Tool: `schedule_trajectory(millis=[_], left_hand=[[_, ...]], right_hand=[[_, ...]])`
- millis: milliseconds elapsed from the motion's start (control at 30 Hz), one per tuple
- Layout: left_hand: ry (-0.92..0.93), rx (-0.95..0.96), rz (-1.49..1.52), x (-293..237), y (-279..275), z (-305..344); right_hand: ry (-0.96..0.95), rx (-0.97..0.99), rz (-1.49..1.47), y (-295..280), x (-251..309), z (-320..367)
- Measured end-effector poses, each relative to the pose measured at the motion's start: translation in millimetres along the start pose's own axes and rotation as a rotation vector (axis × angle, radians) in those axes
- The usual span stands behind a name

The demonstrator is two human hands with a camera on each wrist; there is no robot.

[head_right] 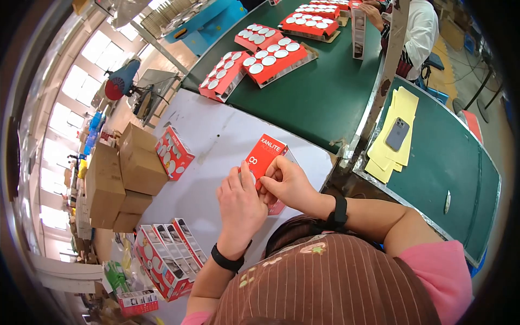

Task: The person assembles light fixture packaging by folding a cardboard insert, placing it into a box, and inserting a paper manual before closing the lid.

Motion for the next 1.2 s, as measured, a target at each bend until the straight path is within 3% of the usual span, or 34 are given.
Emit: schedule_trajectory(millis=[100, 167, 233, 333, 500, 567, 700, 900, 1000, 1133, 1167, 1200], left_hand=[[-0.01, -0.018, 0.003, -0.2, 1.6, 1.0], [-0.034, -0.038, 0.0, 0.7, 1.1, 2.0], [-0.039, -0.03, 0.052, -3.4, -0.5, 1.2], [-0.055, 0.069, 0.135, -5.7, -8.4, -1.1], [-0.201, 0.079, 0.37, 22.4, -23.6, 14.0], [-0.22, 0.229, 0.407, 31.1, -25.5, 22.1], [-0.41, 0.016, 0.349, 66.4, -70.7, 63.7], [-0.563, -0.414, -0.123, 128.7, -171.9, 142.9], [-0.58, -0.517, -0.349, 173.6, -171.6, 200.7], [-0.707, -0.612, -0.405, 234.0, -145.8, 282.5], [-0.745, -0.611, -0.368, 243.0, -135.0, 300.1], [-0.815, -0.435, -0.437, 259.0, -115.6, 327.2]], right_hand=[[0.022, 0.03, -0.059, -3.4, 1.3, -1.6], [0.05, 0.153, -0.053, -6.5, 17.0, -6.1], [-0.045, 0.142, 0.017, -21.9, 31.4, -11.7], [-0.218, -0.002, 0.119, -61.0, 44.7, -17.9], [-0.177, -0.128, 0.174, -113.5, 28.9, -41.4], [-0.146, -0.129, 0.13, -117.1, 21.1, -53.6], [-0.135, -0.062, 0.108, -124.0, -4.4, -84.2], [-0.073, 0.023, 0.153, -66.6, -16.2, -103.3], [-0.081, 0.143, 0.158, -29.7, -23.3, -104.7], [-0.007, 0.232, 0.288, 0.9, -40.1, -104.2], [0.002, 0.24, 0.277, 5.8, -46.9, -104.2], [0.005, 0.226, 0.273, 4.9, -52.8, -104.9]])
Point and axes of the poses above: each hand's wrist, its own z-axis away from the middle knuckle, its own y-axis out of the palm, x = y × z, the point moved 5 cm from there along -z, towards the middle knuckle, and after that the axes turned 3 degrees about -y, right-handed, at the moved point
